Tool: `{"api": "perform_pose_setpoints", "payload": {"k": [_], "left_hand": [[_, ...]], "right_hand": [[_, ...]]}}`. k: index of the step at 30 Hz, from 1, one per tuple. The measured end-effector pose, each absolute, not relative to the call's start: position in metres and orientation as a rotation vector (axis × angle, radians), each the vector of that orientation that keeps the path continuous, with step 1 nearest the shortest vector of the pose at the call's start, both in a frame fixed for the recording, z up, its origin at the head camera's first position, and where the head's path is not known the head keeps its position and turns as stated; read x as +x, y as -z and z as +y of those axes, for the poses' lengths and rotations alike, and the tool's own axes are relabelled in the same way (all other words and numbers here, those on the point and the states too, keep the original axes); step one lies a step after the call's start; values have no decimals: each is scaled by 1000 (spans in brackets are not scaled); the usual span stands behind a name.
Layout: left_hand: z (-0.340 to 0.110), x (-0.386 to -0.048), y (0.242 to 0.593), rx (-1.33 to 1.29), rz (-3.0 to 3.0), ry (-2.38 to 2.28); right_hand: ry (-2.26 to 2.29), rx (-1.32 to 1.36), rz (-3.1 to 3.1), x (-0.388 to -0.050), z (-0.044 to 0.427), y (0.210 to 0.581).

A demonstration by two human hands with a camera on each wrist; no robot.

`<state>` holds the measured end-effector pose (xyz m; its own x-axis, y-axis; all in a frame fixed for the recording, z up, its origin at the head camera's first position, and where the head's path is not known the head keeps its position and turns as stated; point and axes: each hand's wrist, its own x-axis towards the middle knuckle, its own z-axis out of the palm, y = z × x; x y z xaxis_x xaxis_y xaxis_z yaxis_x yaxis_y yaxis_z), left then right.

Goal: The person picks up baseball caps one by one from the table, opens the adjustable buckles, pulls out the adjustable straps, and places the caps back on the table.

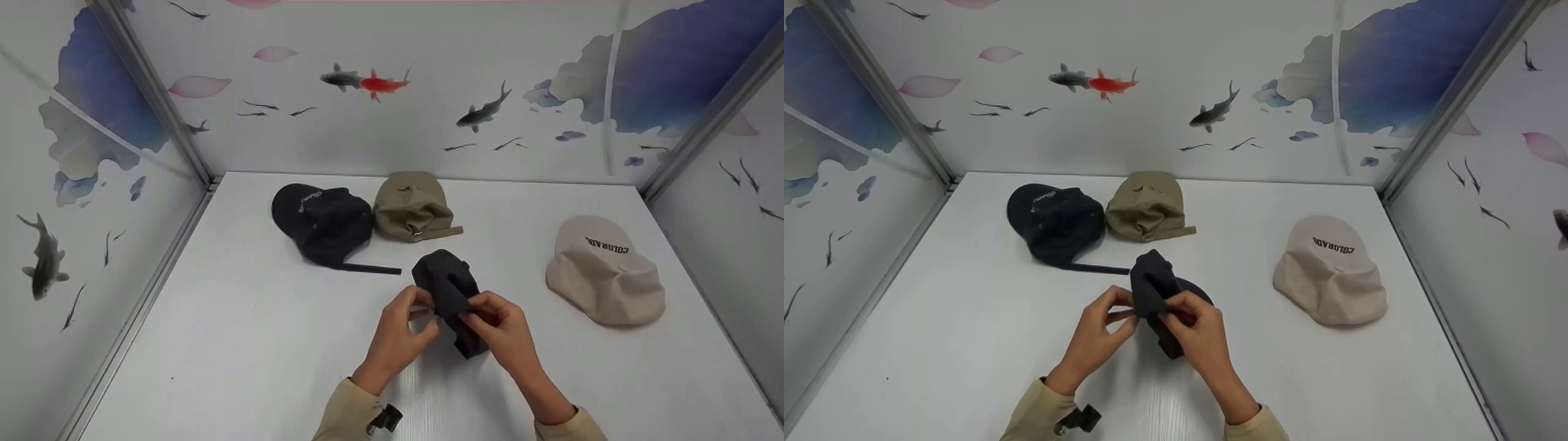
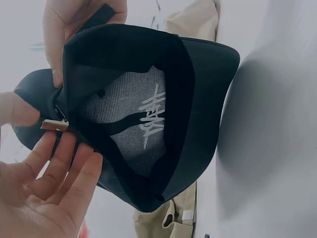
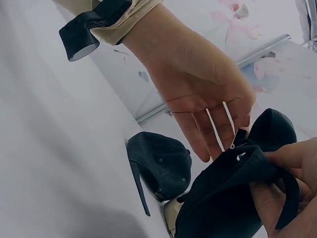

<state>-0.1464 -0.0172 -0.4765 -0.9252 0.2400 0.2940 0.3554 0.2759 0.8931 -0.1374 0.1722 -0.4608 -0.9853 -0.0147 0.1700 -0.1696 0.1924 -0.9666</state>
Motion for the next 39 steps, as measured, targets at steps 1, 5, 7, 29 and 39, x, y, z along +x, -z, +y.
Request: {"api": "perform_pose_setpoints", "payload": {"k": [1, 5, 7, 29, 39], "left_hand": [[-17, -146, 477, -566, -2429, 1735], [-16, -147, 478, -548, -2432, 1707], [-16, -147, 477, -536, -2426, 1711], [-10, -146, 473, -512, -2293, 1970], [-10, -146, 475, -538, -2293, 1894]], "right_hand": [[-1916, 180, -2329, -138, 172, 461], [-1934, 173, -2338, -138, 173, 460], [-1942, 178, -2343, -139, 175, 459], [-1722, 398, -2563, -145, 181, 447], [-1726, 213, -2514, -143, 175, 448]]}}
